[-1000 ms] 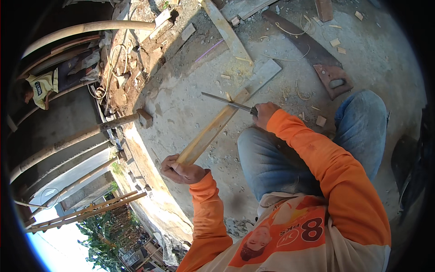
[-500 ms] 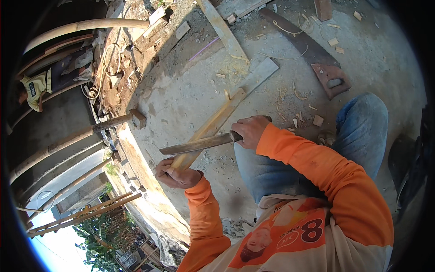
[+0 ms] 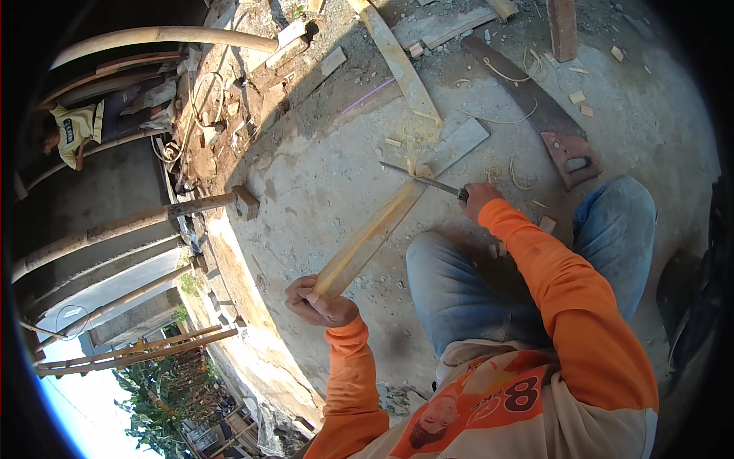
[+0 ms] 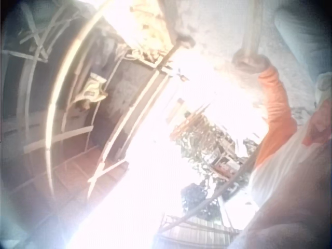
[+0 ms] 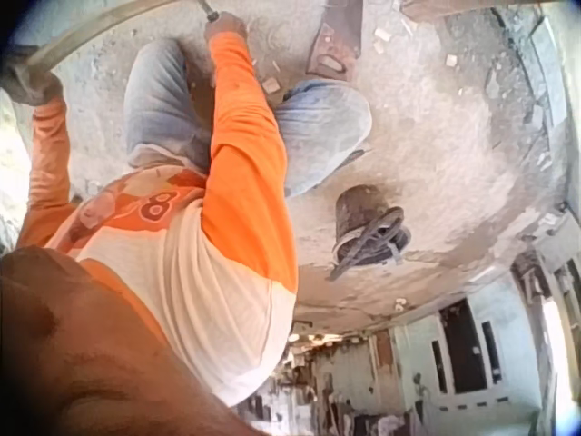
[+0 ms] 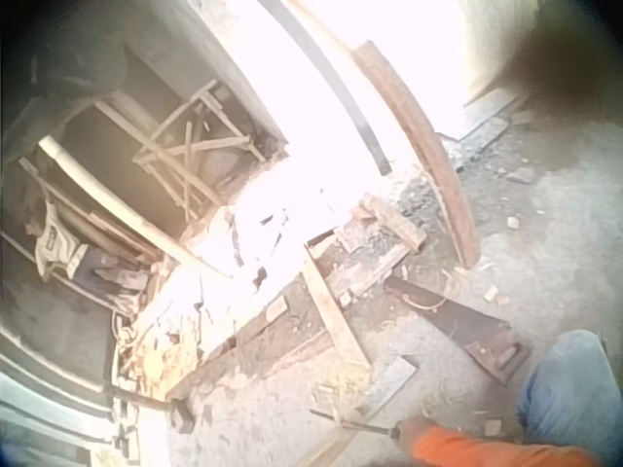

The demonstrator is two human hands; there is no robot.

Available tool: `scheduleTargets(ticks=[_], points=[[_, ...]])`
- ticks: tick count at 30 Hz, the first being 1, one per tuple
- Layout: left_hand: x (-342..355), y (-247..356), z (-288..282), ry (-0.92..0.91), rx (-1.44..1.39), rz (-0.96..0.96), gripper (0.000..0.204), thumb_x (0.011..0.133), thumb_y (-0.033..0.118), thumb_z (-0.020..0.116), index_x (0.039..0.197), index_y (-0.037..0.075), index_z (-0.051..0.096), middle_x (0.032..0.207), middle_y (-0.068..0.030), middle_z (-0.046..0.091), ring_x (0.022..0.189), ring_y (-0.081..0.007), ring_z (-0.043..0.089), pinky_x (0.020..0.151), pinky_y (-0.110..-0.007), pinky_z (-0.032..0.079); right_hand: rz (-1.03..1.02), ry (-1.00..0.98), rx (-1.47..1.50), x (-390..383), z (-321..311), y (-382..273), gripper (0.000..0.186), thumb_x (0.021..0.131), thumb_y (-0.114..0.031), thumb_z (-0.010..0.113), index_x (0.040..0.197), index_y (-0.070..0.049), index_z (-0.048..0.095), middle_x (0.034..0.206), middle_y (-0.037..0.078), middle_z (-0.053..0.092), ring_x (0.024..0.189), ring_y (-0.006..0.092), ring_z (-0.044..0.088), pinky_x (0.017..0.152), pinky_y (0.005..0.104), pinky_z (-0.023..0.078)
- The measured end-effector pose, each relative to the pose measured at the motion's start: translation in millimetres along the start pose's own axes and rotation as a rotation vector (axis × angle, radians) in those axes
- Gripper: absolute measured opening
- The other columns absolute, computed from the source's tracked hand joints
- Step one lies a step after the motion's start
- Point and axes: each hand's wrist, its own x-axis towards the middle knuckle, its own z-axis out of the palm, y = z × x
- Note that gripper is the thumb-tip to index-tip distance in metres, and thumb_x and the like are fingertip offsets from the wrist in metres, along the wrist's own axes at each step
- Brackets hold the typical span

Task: Sawing a piece of wood to length and then using a large knife to whittle and shape one end.

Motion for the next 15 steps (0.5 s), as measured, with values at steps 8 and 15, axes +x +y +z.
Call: scheduleTargets(ticks=[8,15], points=[[3.7,5.0,-1.7,0.088,0.073,-0.048,0.024,0.086,0.025,0.037,0.077,0.003,0.041,0.068,-0.0105,0.046,0.063,-0.0189,0.045,0.058,-0.031,0.040,-0.547,0.027,-0.096,-50.2,-8.0,-67.9,0.025,0.078,-0.027,0.061,0.092,-0.006,0.064,0.085,0.017,0.065,0.082,0.0336,0.064,0.076,0.0424,0.051],[4.7,6.0,-5.2,0.061,0.106,-0.051,0.024,0.087,0.025,0.036,0.079,0.003,0.041,0.070,-0.0102,0.046,0.063,-0.0189,0.045,0.058,-0.032,0.039,-0.055,-0.008,-0.024,-34.4,3.0,-52.5,0.026,0.078,-0.027,0.061,0.092,-0.006,0.063,0.088,0.018,0.065,0.087,0.0351,0.062,0.080,0.0445,0.049]])
